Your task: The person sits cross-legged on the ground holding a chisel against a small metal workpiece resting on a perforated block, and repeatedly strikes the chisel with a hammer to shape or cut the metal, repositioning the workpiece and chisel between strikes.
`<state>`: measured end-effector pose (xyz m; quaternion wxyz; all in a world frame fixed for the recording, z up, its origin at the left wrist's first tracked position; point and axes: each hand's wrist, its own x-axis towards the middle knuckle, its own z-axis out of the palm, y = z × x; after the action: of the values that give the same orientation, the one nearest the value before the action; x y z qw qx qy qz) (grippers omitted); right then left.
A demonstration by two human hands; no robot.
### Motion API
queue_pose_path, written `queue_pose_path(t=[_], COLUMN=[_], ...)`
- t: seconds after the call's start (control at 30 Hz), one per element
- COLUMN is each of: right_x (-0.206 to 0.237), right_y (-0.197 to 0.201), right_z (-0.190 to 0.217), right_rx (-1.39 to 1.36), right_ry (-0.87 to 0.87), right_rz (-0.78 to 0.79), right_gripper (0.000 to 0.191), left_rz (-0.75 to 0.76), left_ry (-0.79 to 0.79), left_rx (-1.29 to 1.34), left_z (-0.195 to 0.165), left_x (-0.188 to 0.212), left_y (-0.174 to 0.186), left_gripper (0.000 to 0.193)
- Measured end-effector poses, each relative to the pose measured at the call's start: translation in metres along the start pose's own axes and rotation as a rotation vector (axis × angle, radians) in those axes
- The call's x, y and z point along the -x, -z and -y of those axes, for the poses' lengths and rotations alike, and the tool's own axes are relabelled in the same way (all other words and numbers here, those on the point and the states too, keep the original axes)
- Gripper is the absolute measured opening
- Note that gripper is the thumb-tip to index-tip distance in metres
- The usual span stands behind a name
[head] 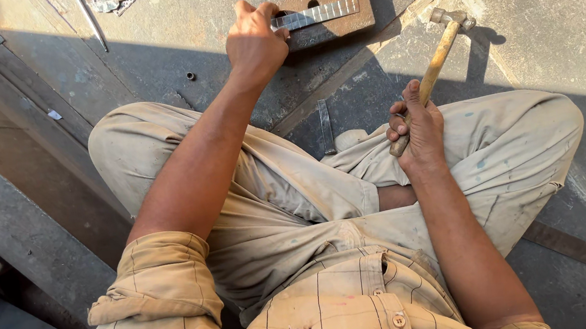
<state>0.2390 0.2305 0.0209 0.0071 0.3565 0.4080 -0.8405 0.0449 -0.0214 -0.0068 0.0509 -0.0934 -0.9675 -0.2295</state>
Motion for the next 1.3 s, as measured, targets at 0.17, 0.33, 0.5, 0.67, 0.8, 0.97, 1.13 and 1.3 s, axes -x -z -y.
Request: queue_pose_path(t=[0.17, 0.33, 0.5, 0.67, 0.8, 0.97, 1.13, 1.3], right_x=[0.005, 0.008, 0.014, 0.033, 0.038, 0.034, 0.005, -0.049], right_y=[-0.005, -0.005, -0.01, -0.022, -0.029, -0.032, -0.02, -0.003], right_z=[0.003, 0.005, 0.002, 0.001, 0.026, 0.059, 0.053, 0.006], right_rx=[0.001, 0.007, 0.058, 0.143, 0.237, 0.186, 0.276, 0.517], right_ry=[0.001, 0.021, 0.078, 0.35, 0.592, 0.784, 0.875, 0.533], right_rz=[-0.011, 0.009, 0.017, 0.095, 0.18, 0.29, 0.323, 0.171], right_gripper=[0.043, 0.04, 0.032, 0.03, 0.039, 0.054, 0.048, 0.04], left_rz=[0.075, 0.028, 0.046, 0.02, 0.247, 0.65, 0.699, 0.721], left_ry=[-0.006, -0.096, -0.129, -0.164, -0.019, -0.282, -0.649, -0.837], left_rx=[-0.078, -0.089, -0.074, -0.016, -0.099, -0.249, -0.206, -0.252], left_z=[0.003, 0.005, 0.005, -0.001, -0.026, -0.061, -0.062, -0.06], left_x=[0.0, 0.005, 0.007, 0.006, 0.011, 0.055, 0.086, 0.084], left_y=[-0.001, -0.01, -0.012, -0.002, 0.006, 0.006, -0.007, -0.02], left_gripper=[0.031, 0.024, 0.024, 0.027, 0.026, 0.037, 0.034, 0.019])
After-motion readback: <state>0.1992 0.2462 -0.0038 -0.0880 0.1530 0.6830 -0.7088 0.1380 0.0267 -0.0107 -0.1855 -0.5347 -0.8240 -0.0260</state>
